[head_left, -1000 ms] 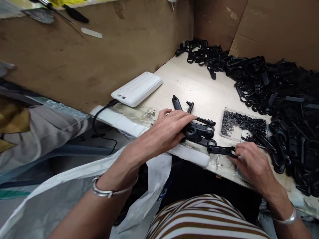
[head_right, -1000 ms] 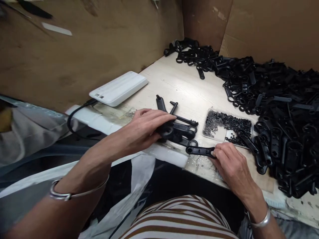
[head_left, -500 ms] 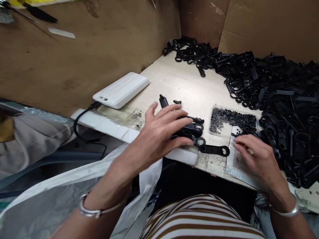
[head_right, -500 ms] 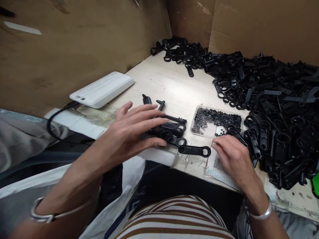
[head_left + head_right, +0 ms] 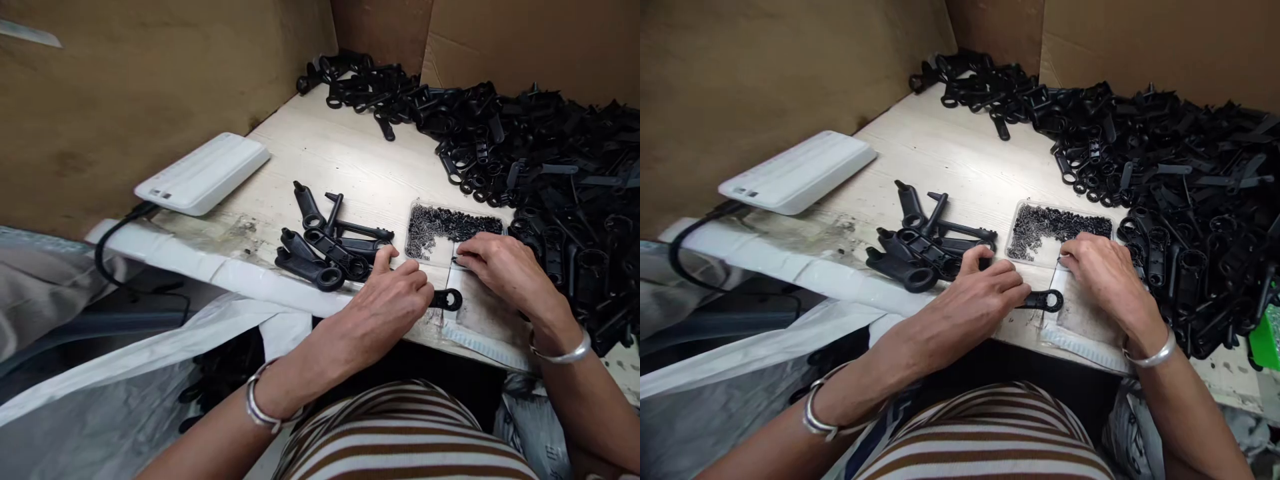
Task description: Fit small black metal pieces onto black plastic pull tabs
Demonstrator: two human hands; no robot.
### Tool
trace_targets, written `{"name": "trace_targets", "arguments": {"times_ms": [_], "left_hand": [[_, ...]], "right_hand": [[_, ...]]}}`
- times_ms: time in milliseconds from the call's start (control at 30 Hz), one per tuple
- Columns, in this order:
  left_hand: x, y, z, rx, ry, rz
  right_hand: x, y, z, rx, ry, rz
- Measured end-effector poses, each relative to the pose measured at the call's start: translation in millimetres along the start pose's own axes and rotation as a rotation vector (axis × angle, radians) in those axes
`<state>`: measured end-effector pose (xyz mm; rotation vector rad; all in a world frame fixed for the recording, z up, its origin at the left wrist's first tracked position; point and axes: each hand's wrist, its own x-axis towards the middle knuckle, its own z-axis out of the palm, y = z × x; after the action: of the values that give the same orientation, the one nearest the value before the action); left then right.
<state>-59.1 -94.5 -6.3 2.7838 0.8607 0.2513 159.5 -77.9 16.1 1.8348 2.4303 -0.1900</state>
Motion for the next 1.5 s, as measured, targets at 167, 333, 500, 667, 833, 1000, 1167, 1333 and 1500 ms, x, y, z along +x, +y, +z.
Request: {"name": "trace_targets", "arguments": {"times_ms": [167, 333, 500, 667, 833, 1000, 1167, 1333, 1500], "left_hand": [[2.1, -13.0, -5.4, -0.094, 0.019, 0.008], [22.1, -27.2, -19.9, 0.013, 0.037, -0.008], [55.0, -33.4, -21.0, 0.116, -0.090, -0.010], [67.1, -40.1, -9.5, 0.069, -0.076, 0.001], [67.1, -42.1, -6.9, 0.093, -0.096, 0.028], [69.5, -41.2, -6.7, 0.093, -0.155, -0.024], [68.6, -42.5, -7.4, 0.027, -0.172, -0.043], [74.8, -33.0, -15.5, 0.006, -0.129, -0.072], [86.9, -25.4, -13.1, 0.062, -0.169, -0.012]], "right_hand": [[18.3, -3.7, -3.7, -0.047, -0.132, -0.002], [26.0, -5.1, -7.2, -0.014, -0.176, -0.003], [18.2, -0.8, -5.0, 0.072, -0.010, -0.029], [3.3, 6.9, -3.9, 0.241, 0.176, -0.056], [-7.9, 4.9, -3.5, 0.331, 0.215, -0.058], [-11.6, 1.9, 0.3, 0.408, 0.232, -0.028], [-19.6, 12.2, 11.2, 0.527, 0.250, 0.084], [-29.2, 18.9, 16.4, 0.708, 0.302, 0.185], [-33.4, 11.7, 12.5, 0.954, 0.340, 0.194]]}}
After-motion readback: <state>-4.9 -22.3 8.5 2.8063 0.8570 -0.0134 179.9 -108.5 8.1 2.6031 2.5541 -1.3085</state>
